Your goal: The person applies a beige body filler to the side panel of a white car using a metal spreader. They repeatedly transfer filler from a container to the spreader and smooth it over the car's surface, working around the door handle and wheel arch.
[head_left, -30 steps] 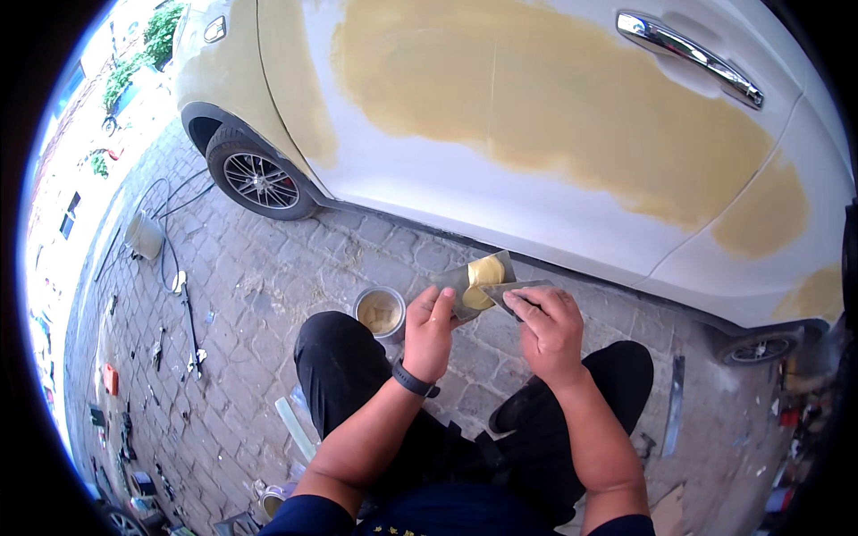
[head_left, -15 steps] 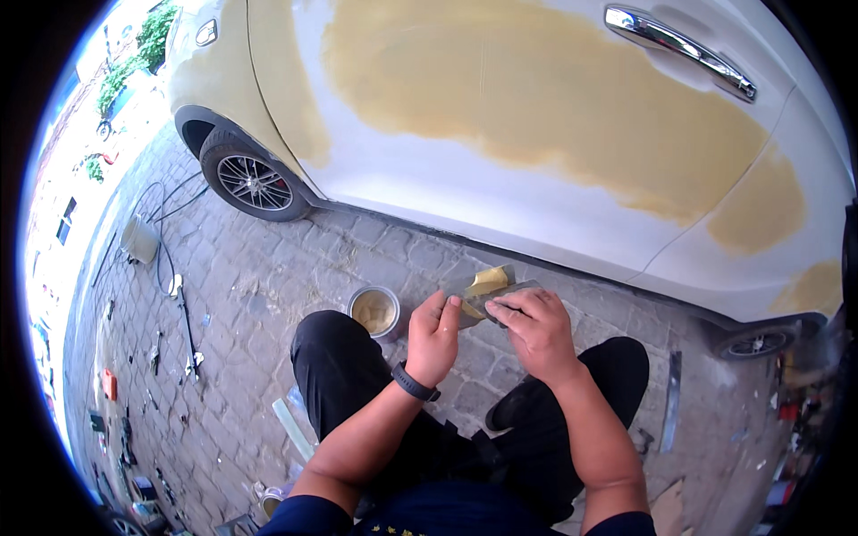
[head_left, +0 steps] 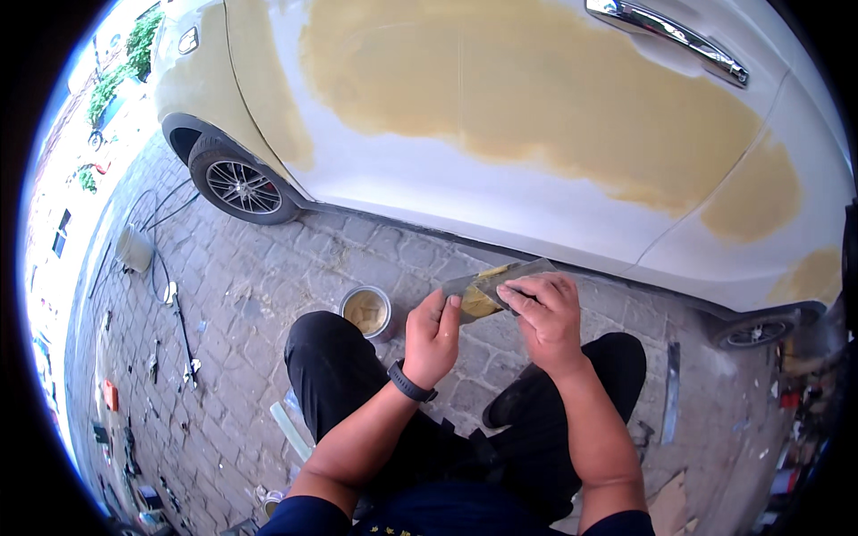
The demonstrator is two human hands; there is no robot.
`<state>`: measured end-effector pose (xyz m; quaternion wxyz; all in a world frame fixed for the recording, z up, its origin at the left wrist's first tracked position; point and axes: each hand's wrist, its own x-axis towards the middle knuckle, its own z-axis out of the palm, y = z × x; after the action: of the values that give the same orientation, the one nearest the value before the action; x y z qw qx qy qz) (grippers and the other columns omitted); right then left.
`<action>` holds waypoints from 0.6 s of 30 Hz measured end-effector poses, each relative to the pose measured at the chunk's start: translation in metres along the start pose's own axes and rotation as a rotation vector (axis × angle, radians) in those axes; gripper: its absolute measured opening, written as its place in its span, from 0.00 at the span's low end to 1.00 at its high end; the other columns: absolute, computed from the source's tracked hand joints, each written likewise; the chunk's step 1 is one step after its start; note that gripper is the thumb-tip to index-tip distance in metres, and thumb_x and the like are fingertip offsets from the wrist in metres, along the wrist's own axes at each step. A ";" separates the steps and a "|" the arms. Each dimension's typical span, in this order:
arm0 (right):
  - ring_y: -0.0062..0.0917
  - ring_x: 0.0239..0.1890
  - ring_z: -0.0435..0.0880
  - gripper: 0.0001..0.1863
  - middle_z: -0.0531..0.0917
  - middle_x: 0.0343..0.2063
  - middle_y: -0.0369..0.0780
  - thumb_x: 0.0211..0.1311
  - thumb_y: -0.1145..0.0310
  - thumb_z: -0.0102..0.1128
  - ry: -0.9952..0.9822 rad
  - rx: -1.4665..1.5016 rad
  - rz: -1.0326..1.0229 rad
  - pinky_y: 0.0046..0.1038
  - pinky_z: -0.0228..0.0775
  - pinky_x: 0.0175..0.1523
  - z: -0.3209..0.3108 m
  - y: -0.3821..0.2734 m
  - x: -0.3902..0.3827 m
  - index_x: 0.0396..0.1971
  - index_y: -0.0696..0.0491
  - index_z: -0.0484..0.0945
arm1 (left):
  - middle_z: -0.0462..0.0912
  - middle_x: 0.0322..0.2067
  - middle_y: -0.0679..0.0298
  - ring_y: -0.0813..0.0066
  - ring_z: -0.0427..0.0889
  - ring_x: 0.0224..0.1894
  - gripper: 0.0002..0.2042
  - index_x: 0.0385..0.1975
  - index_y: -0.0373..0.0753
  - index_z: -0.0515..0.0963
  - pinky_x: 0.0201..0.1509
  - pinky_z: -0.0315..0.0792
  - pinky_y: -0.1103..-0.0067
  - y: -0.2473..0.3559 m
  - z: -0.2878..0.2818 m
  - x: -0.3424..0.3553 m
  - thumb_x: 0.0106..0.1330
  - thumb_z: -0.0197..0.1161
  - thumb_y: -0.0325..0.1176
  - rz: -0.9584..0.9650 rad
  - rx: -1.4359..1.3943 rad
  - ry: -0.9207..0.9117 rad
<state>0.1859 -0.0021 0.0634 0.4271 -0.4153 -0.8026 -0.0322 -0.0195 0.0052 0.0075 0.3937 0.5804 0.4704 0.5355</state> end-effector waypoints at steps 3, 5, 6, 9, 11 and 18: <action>0.36 0.47 0.86 0.24 0.89 0.45 0.37 0.49 0.85 0.62 -0.001 0.019 -0.017 0.41 0.72 0.56 0.001 -0.003 0.000 0.46 0.51 0.91 | 0.70 0.20 0.51 0.69 0.63 0.23 0.15 0.29 0.30 0.70 0.28 0.64 0.68 0.000 -0.002 -0.002 0.81 0.58 0.30 0.003 -0.001 -0.004; 0.35 0.47 0.86 0.22 0.89 0.44 0.36 0.50 0.84 0.64 0.062 -0.001 0.033 0.40 0.72 0.57 -0.002 -0.003 0.000 0.46 0.50 0.91 | 0.70 0.20 0.51 0.69 0.63 0.22 0.15 0.29 0.30 0.70 0.28 0.64 0.67 0.002 0.000 -0.003 0.81 0.58 0.30 -0.007 -0.021 -0.002; 0.35 0.47 0.86 0.22 0.89 0.44 0.36 0.51 0.83 0.65 0.061 -0.025 0.053 0.40 0.72 0.57 -0.005 -0.004 0.002 0.46 0.50 0.91 | 0.70 0.20 0.51 0.69 0.63 0.22 0.15 0.29 0.31 0.70 0.28 0.64 0.67 0.004 0.000 -0.002 0.81 0.58 0.30 0.017 0.007 -0.003; 0.35 0.47 0.86 0.23 0.89 0.44 0.35 0.50 0.85 0.63 -0.034 0.055 0.013 0.38 0.71 0.57 0.005 -0.006 0.000 0.46 0.51 0.91 | 0.70 0.20 0.51 0.68 0.64 0.22 0.15 0.29 0.31 0.70 0.28 0.65 0.67 0.007 -0.001 -0.003 0.81 0.58 0.31 0.050 0.060 -0.002; 0.34 0.46 0.86 0.23 0.89 0.44 0.34 0.50 0.85 0.63 -0.026 0.041 -0.010 0.37 0.72 0.55 -0.003 -0.006 0.006 0.46 0.50 0.91 | 0.70 0.20 0.50 0.68 0.64 0.22 0.15 0.29 0.31 0.68 0.28 0.65 0.66 0.004 -0.002 -0.002 0.81 0.58 0.31 0.018 0.057 0.003; 0.33 0.53 0.86 0.14 0.87 0.50 0.43 0.75 0.75 0.59 -0.175 0.770 0.385 0.32 0.74 0.61 -0.023 0.009 -0.009 0.55 0.59 0.87 | 0.67 0.25 0.66 0.81 0.64 0.32 0.15 0.32 0.32 0.69 0.35 0.63 0.73 0.011 -0.008 0.001 0.84 0.56 0.33 -0.065 -0.158 -0.151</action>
<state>0.2101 -0.0115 0.0691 0.4794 -0.3690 -0.6971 0.3848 -0.0263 0.0026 0.0191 0.4894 0.5708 0.4144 0.5128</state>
